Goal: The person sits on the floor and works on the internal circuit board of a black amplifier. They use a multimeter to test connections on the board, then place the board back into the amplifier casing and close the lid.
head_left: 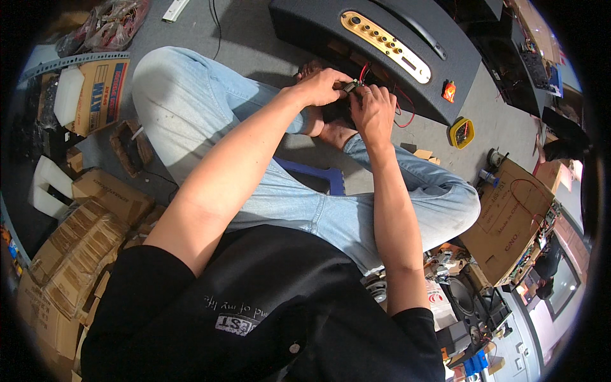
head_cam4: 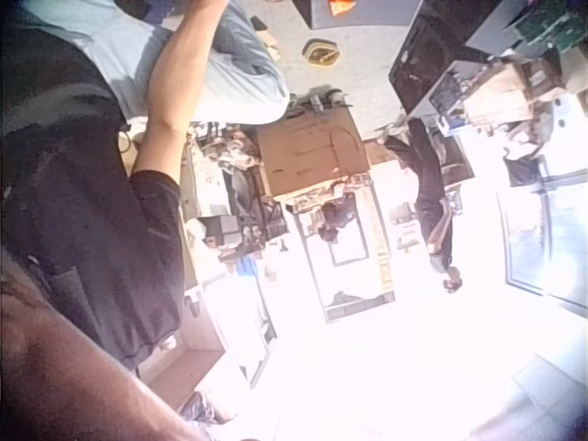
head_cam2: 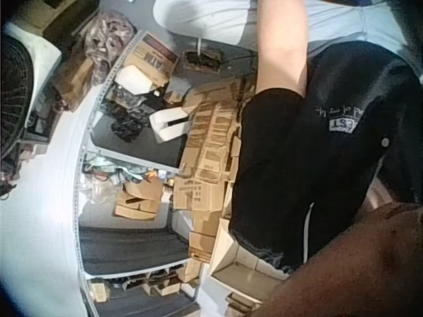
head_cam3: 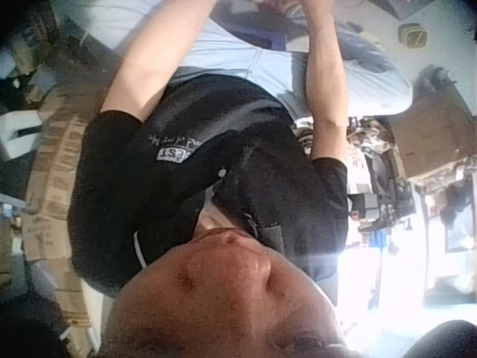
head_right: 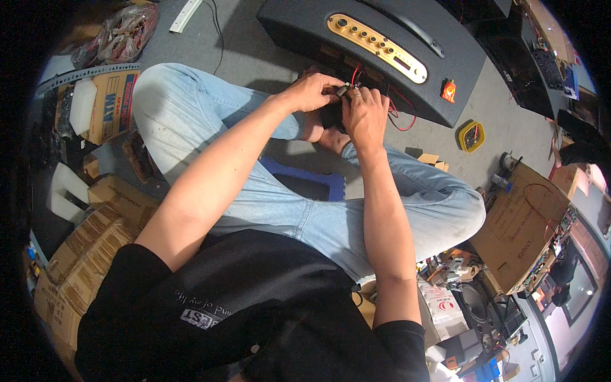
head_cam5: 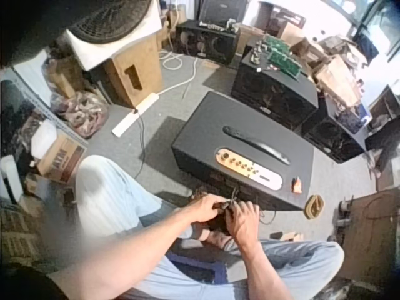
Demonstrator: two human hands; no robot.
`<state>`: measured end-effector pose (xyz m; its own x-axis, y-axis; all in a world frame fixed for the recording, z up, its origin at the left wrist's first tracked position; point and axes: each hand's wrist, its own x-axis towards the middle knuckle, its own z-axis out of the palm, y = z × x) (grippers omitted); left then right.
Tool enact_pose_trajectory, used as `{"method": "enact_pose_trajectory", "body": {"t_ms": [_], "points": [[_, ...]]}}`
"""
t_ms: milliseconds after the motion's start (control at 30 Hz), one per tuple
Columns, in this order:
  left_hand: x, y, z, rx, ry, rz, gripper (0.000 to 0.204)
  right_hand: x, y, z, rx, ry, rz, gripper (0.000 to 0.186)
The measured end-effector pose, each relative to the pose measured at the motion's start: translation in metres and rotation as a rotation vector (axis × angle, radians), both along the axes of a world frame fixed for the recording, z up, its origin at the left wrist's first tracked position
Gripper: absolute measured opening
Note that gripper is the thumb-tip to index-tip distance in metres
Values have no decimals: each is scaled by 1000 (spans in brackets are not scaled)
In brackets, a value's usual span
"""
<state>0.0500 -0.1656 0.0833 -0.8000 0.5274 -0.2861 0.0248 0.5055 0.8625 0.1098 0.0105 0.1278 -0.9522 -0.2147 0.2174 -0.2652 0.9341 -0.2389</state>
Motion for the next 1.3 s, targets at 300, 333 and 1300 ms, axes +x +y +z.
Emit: {"method": "enact_pose_trajectory", "body": {"t_ms": [300,333,1300], "points": [[2,8,-2,-55,-113,-16,45,0,4,-1,-53,-183,-110,20],[2,8,6,-74,-115,2,46,-2,3,-1,-63,-207,-124,21],[7,12,-10,-14,-38,-40,51,-3,0,-23,-199,-48,-90,8]]}}
